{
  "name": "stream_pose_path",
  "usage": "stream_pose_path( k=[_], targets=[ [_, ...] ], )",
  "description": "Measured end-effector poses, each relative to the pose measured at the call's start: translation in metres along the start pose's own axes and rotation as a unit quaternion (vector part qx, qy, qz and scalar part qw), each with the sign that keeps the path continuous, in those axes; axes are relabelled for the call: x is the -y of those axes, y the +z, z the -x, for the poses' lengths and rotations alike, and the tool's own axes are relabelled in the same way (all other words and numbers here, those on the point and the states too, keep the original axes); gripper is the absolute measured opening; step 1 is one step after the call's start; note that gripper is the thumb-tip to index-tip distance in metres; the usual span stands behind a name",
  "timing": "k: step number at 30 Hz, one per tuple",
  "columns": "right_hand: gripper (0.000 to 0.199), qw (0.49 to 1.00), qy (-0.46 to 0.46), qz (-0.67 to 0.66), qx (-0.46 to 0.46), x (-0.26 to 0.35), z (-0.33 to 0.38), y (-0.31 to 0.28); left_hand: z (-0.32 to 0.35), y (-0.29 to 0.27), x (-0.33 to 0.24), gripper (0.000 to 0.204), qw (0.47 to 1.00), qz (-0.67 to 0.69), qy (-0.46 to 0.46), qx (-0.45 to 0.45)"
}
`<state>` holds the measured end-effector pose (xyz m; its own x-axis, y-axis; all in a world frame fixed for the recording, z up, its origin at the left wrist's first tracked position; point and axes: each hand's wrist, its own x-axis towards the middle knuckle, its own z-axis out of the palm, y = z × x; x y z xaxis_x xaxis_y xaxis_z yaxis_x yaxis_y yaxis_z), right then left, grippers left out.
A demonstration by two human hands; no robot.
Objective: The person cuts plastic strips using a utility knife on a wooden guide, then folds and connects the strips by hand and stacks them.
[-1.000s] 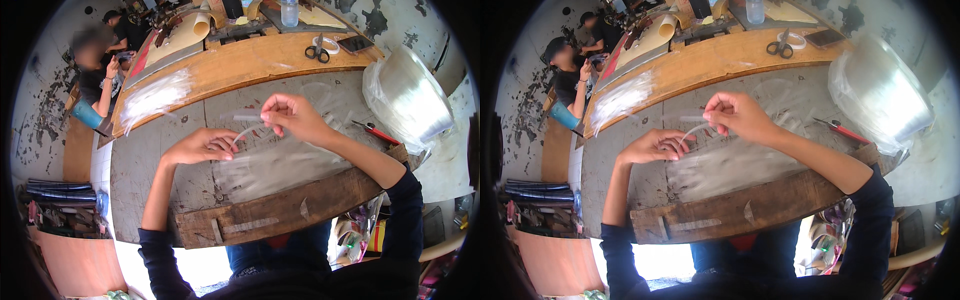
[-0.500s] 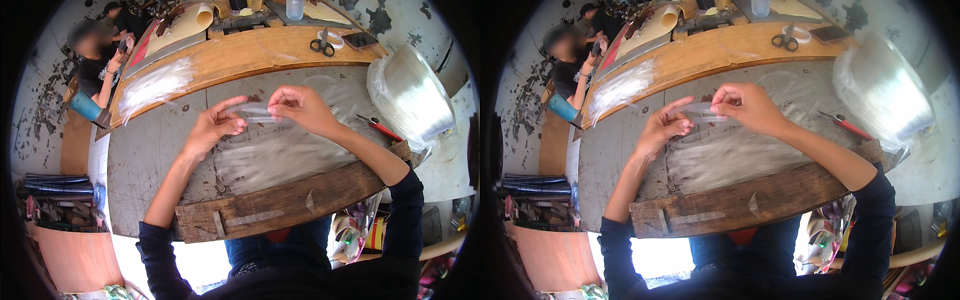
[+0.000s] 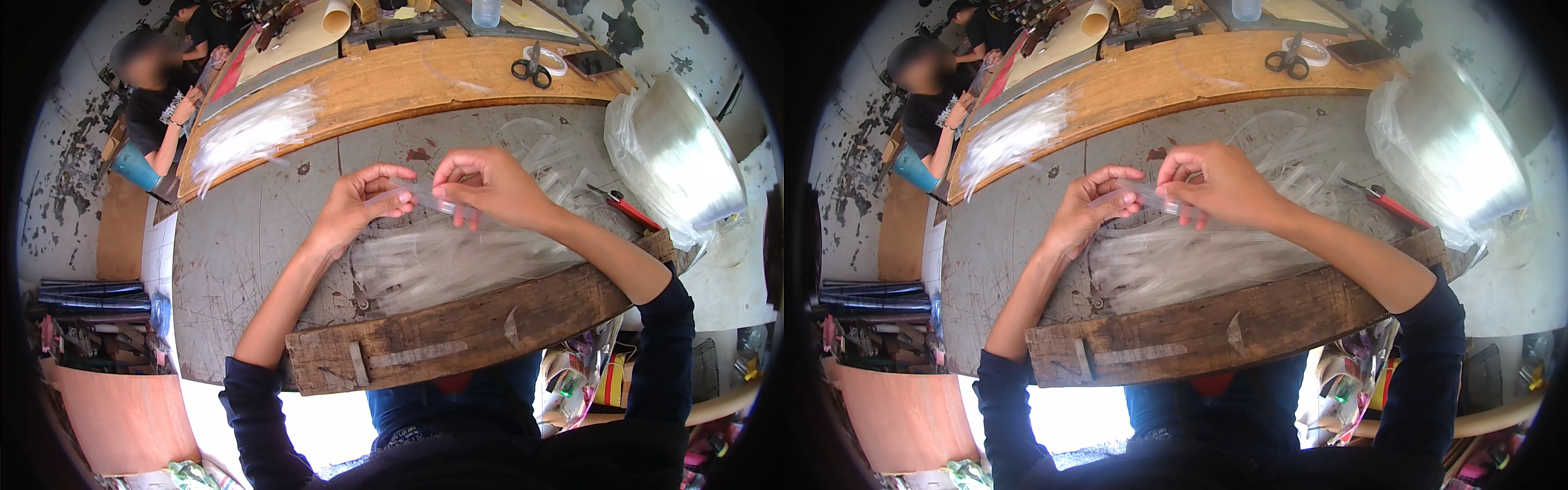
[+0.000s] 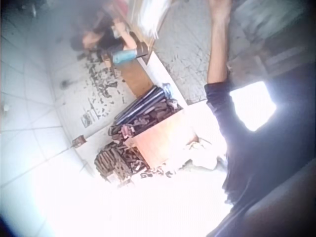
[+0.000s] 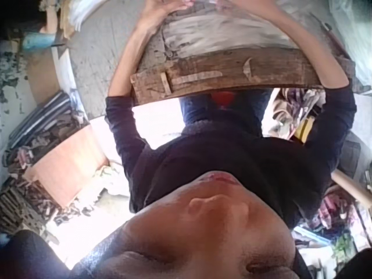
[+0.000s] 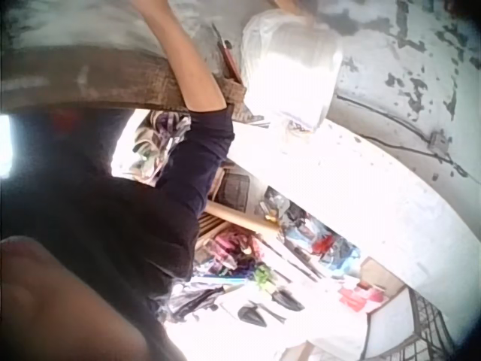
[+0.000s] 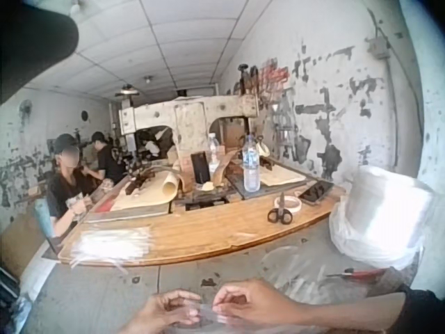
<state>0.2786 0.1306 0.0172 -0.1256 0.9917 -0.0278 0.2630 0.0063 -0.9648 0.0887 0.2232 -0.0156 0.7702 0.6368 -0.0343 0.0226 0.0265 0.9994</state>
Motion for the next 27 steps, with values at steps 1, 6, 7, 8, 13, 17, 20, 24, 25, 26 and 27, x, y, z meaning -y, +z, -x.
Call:
stream_pose_path(
  k=[1,6,7,8,13,17,20,24,25,26,27],
  targets=[
    [0.011,1.000,0.009,0.015,0.003,0.003,0.001,0.000,-0.001,-0.001,0.001,0.019,1.000,0.012,0.010,0.006],
    [0.011,0.996,-0.073,0.034,-0.033,-0.014,-0.004,-0.004,-0.002,-0.008,-0.004,0.011,0.990,0.141,0.015,-0.019],
    [0.011,0.988,-0.125,0.066,-0.070,-0.016,-0.005,-0.006,-0.001,-0.010,-0.008,0.009,0.980,0.192,0.029,-0.051],
    [0.011,0.988,-0.126,0.065,-0.068,-0.016,-0.004,-0.009,0.000,-0.016,-0.010,0.009,0.980,0.191,0.029,-0.053],
    [0.011,0.996,-0.059,0.059,0.006,-0.011,-0.004,-0.006,0.005,-0.078,-0.026,0.012,0.870,0.450,0.198,-0.031],
    [0.012,0.949,-0.102,0.284,0.088,-0.010,0.006,0.005,0.010,-0.093,-0.074,0.017,0.857,0.416,0.300,-0.051],
    [0.012,0.944,-0.091,0.307,0.080,-0.007,0.010,0.011,0.008,-0.093,-0.091,0.015,0.828,0.428,0.335,-0.139],
    [0.014,0.949,-0.100,0.288,0.081,-0.004,0.005,-0.001,-0.010,-0.080,-0.073,0.014,0.882,0.369,0.291,0.044],
    [0.014,0.971,-0.089,0.213,0.066,-0.004,0.003,-0.006,-0.014,-0.073,-0.068,0.015,0.885,0.373,0.276,0.047],
    [0.014,0.986,-0.077,0.138,0.052,-0.004,0.000,-0.010,-0.017,-0.066,-0.065,0.015,0.888,0.376,0.261,0.051],
    [0.017,0.992,-0.037,0.109,0.042,-0.001,0.001,-0.015,-0.022,-0.051,-0.065,0.015,0.886,0.379,0.261,0.055]
  ],
)
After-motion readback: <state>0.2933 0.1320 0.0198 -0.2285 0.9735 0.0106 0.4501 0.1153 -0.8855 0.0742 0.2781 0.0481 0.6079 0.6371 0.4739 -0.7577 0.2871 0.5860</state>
